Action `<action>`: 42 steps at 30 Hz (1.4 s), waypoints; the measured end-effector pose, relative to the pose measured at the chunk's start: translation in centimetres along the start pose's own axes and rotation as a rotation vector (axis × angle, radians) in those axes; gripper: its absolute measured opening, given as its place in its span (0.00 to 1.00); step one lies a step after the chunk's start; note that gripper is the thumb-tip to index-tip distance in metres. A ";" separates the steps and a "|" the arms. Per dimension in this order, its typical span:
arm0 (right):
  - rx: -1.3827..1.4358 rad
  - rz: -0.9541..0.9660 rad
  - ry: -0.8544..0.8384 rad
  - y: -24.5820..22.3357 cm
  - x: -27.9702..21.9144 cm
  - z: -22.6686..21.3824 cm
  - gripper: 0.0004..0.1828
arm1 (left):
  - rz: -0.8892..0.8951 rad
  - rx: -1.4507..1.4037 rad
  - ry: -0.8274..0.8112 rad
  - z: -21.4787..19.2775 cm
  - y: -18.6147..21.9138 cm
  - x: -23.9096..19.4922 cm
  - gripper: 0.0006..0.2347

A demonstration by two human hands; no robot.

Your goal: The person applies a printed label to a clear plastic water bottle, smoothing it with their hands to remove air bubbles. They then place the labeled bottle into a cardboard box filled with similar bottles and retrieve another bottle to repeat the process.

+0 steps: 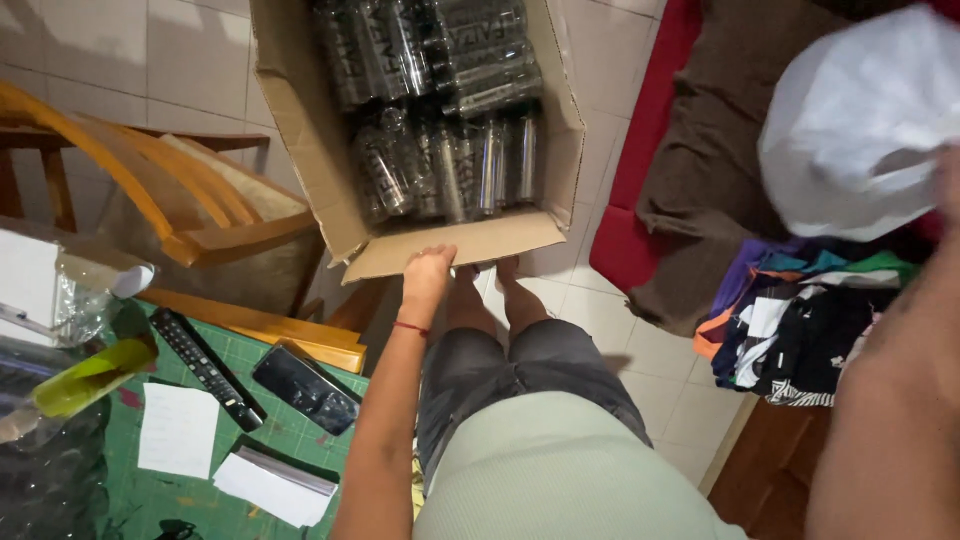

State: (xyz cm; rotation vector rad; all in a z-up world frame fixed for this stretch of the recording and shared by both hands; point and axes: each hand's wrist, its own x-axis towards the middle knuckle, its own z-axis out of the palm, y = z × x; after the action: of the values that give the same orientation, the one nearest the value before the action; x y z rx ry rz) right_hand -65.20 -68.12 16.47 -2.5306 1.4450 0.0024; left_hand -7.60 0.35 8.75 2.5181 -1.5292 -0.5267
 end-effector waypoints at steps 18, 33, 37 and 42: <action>-0.177 0.552 -0.270 -11.4 -3.7 4.5 0.30 | 0.060 0.167 -0.025 5.0 -1.6 -0.4 0.09; -0.132 0.365 -0.476 -13.4 -3.4 7.1 0.36 | 0.065 0.157 -0.100 5.8 -0.5 -2.4 0.05; -0.113 0.302 -0.468 -15.1 -3.8 6.7 0.37 | 0.051 0.189 -0.130 6.8 -0.2 -3.3 0.05; -0.169 0.261 -0.470 -15.6 -3.1 8.9 0.32 | 0.046 0.200 -0.174 6.8 0.8 -4.4 0.14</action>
State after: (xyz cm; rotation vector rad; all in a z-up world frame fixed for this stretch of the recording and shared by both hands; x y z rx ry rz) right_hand -52.57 -56.13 11.22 -2.2236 1.6014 0.7365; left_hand -12.63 4.19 3.63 2.6354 -1.7795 -0.6305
